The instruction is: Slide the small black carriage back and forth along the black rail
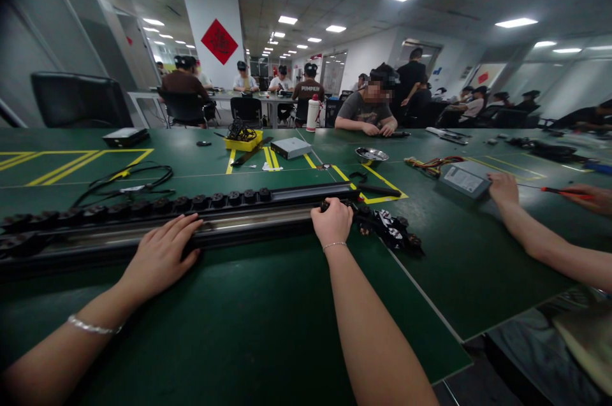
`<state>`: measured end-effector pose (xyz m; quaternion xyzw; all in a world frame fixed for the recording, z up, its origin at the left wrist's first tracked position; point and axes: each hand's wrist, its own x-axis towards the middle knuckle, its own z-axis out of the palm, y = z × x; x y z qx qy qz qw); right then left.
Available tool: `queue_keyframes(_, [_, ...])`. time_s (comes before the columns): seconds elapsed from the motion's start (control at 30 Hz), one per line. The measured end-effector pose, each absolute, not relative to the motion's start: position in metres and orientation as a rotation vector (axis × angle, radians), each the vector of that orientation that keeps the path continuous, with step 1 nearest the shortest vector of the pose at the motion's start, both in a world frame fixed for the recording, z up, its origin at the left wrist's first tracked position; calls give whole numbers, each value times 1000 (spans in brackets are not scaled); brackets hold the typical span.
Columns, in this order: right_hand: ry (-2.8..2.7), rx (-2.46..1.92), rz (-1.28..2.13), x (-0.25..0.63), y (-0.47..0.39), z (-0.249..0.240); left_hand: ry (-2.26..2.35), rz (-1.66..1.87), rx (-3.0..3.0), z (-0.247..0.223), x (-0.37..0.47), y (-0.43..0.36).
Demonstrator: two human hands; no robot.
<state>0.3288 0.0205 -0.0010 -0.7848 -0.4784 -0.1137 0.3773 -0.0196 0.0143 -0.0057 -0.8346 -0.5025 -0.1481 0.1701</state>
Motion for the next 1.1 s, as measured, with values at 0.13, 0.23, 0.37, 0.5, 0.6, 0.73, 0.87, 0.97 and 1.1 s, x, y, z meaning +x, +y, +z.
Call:
queue_keyframes(0.13, [-1223,-2013,-298,330,21,-1,-1423,-426,-2372,-5,-20,14])
queue_keyframes(0.23, [-1220,-2022,-319,330,22,-2,-1432,-409,-2371,-3,-17,13])
queue_keyframes(0.37, [-1211,-2016,-349,328,22,-3,-1456,-376,-2339,-1,-9,10])
queue_keyframes(0.5, [-1207,-1998,-362,329,23,-4,-1489,-376,-2297,1,6,9])
queue_keyframes(0.6, [-1210,-1994,-361,330,23,-5,-1532,-395,-2320,2,27,11])
queue_keyframes(0.73, [-1213,-1992,-355,329,23,-5,-1455,-457,-2428,1,76,12])
queue_keyframes(0.87, [-1210,-2000,-348,327,22,-5,-1449,-558,-2458,-1,128,6])
queue_keyframes(0.97, [-1218,-2000,-339,326,21,-4,-1515,-603,-2419,-2,143,3])
queue_keyframes(1.1, [-1237,-1983,-320,328,21,-4,-1458,-603,-2464,-1,138,2])
